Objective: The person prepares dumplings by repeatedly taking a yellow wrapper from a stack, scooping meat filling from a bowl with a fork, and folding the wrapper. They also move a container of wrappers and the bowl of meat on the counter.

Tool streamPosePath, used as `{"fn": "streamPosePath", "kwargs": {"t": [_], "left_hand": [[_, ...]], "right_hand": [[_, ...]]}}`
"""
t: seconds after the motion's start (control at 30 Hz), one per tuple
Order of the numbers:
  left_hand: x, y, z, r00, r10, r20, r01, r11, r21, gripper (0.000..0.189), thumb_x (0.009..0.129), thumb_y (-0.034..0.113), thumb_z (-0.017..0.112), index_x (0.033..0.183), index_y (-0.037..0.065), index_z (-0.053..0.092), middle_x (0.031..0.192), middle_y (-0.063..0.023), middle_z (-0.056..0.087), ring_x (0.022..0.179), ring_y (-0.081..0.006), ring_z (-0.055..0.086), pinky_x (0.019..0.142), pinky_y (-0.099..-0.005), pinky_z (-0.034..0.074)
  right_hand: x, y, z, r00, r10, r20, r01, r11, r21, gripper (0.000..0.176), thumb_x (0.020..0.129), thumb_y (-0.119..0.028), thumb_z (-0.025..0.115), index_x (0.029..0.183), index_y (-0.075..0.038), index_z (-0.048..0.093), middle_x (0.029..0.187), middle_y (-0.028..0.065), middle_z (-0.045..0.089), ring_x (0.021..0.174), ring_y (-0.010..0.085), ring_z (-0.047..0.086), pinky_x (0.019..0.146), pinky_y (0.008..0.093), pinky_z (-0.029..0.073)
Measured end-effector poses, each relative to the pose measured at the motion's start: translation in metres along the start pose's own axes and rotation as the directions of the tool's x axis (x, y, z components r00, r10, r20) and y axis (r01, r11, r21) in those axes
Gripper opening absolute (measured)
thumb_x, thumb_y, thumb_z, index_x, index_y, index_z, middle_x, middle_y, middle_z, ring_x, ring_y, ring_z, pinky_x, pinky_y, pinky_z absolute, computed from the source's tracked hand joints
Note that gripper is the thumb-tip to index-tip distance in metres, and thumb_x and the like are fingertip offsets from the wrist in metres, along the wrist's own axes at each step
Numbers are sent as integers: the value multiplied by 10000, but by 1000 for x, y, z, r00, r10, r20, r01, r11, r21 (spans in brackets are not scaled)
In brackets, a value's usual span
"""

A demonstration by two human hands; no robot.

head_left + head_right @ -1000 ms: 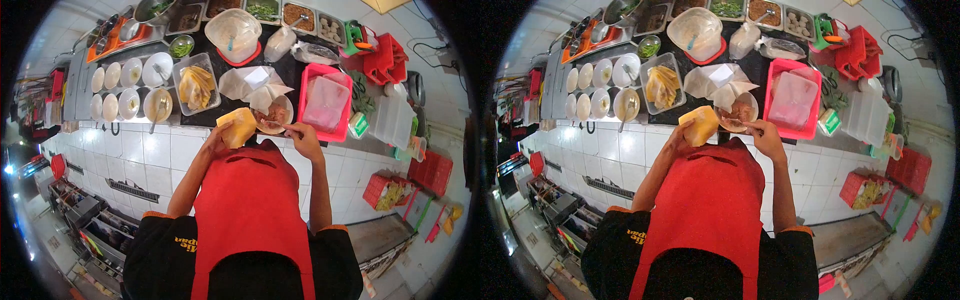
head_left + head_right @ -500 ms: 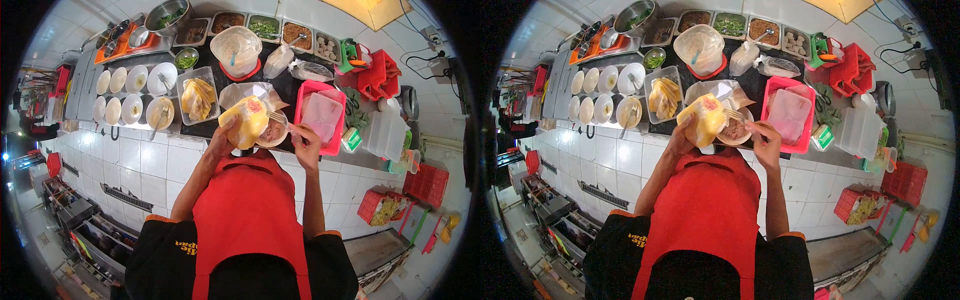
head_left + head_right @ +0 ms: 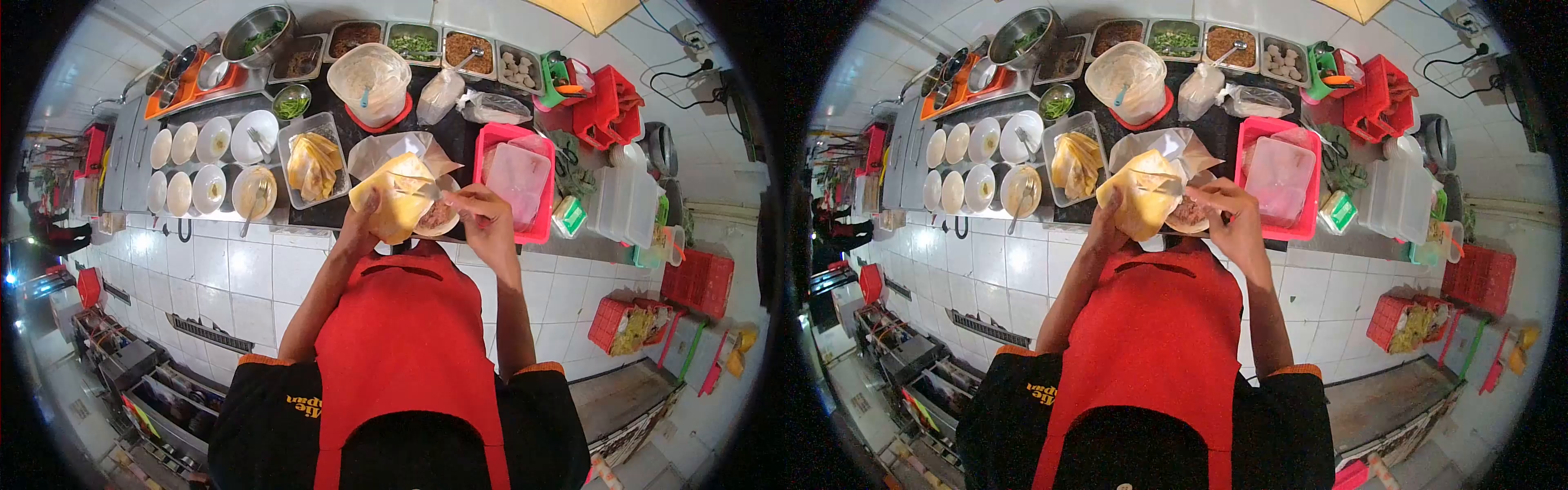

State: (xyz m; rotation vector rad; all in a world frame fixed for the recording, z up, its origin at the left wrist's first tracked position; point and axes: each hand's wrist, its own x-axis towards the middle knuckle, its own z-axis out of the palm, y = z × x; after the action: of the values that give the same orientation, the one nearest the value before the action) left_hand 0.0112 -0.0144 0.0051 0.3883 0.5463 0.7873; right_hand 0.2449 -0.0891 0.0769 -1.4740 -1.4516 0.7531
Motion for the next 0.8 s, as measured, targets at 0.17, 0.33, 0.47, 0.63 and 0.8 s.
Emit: {"fn": "streamPosePath", "kwargs": {"t": [0.17,0.33,0.47,0.63,0.8], "left_hand": [[7,5,22,998,-32,-59,25,992,-120,582,1002,387,591,1421,25,413,1353,-152,568,1193,-284,622,990,-446,536],[7,12,16,996,-5,-89,-9,988,-156,589,1001,412,585,1406,15,424,1343,-159,569,1178,-282,630,972,-437,548],[1,3,16,993,47,-107,-33,991,126,595,995,405,605,1402,8,428,1313,-144,585,1158,-256,636,962,-407,547],[2,-12,7,991,112,-79,-85,953,289,524,1000,348,620,1365,3,471,1251,-120,610,1111,-210,641,943,-378,549],[21,-47,-49,996,74,-51,-60,970,234,492,1012,315,584,1384,12,473,1262,-137,610,1114,-221,639,942,-376,553]], "right_hand": [[-9,11,14,999,-18,-48,20,998,53,363,871,116,597,1143,-73,747,979,73,669,887,138,619,745,247,486],[-8,11,-16,991,129,30,-132,984,117,240,893,46,662,1117,-17,722,964,38,668,857,91,586,776,226,464],[13,-1,3,989,113,94,-134,956,261,269,838,-90,786,1085,-34,695,886,44,650,748,78,566,676,237,454],[20,-4,40,988,151,25,-153,982,112,268,788,-105,848,927,-10,639,914,-7,560,765,66,525,630,229,434],[5,-30,74,999,16,37,-13,996,-87,298,772,-188,823,991,-19,713,942,121,675,776,261,639,719,377,508]]}}
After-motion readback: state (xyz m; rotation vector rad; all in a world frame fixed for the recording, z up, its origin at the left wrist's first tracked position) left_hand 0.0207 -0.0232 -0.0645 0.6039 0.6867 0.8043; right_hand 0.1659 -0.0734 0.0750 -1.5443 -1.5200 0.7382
